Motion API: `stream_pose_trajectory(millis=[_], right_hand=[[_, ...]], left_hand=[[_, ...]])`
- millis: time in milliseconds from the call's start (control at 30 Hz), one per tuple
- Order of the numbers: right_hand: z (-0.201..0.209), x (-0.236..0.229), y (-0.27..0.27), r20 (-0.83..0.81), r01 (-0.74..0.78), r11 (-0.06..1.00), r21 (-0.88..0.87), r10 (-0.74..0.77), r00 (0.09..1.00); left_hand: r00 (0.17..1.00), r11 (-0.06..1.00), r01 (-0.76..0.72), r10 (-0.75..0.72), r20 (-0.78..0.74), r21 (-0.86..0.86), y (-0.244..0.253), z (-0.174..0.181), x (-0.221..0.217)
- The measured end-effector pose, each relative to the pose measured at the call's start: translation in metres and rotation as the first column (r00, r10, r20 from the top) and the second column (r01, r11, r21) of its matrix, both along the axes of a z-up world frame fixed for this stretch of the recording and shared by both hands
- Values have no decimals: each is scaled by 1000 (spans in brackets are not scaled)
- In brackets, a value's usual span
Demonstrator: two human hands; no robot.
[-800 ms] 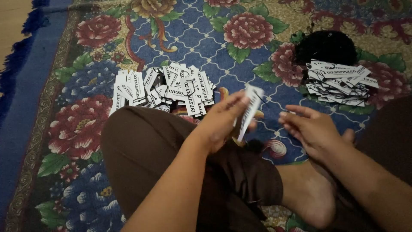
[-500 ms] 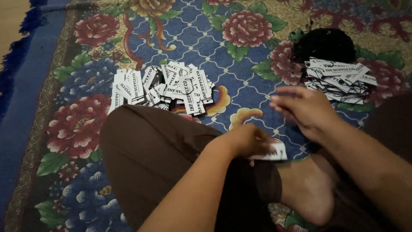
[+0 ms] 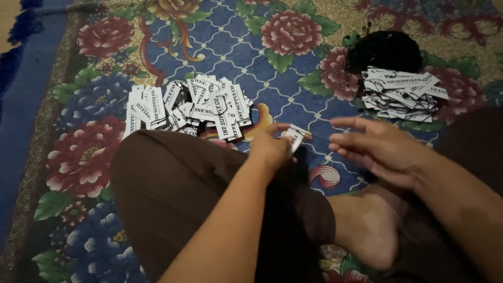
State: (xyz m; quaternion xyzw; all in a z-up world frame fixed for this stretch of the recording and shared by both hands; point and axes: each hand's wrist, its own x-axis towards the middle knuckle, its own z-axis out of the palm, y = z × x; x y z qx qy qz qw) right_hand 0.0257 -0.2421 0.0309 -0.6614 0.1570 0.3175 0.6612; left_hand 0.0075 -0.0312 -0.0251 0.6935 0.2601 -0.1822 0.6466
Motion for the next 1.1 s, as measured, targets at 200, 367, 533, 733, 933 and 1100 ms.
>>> stream_pose_trajectory(millis=[200, 367, 533, 733, 933, 1100], right_hand=[[-45, 10, -19, -10, 111, 989, 100, -110, 994], [-59, 6, -16, -77, 120, 989, 84, -113, 991], [-52, 2, -7, -95, 144, 989, 37, -140, 986], [-58, 7, -17, -36, 201, 976, 84, -198, 979], [-21, -14, 12, 18, 97, 995, -32, -96, 995], [-31, -15, 10, 264, 29, 999, 17, -33, 964]], left_hand=[[992, 947, -124, 127, -9, -295, 13, 2, -2], [987, 910, -68, 120, 102, -408, 18, 13, -12], [989, 888, 7, 61, 133, -459, 17, 21, -17], [908, 903, 391, -346, 235, -179, 7, 26, -20], [847, 846, 527, -516, 127, -79, -7, 2, -18], [870, 812, 476, -490, -51, 338, -17, -12, -19]])
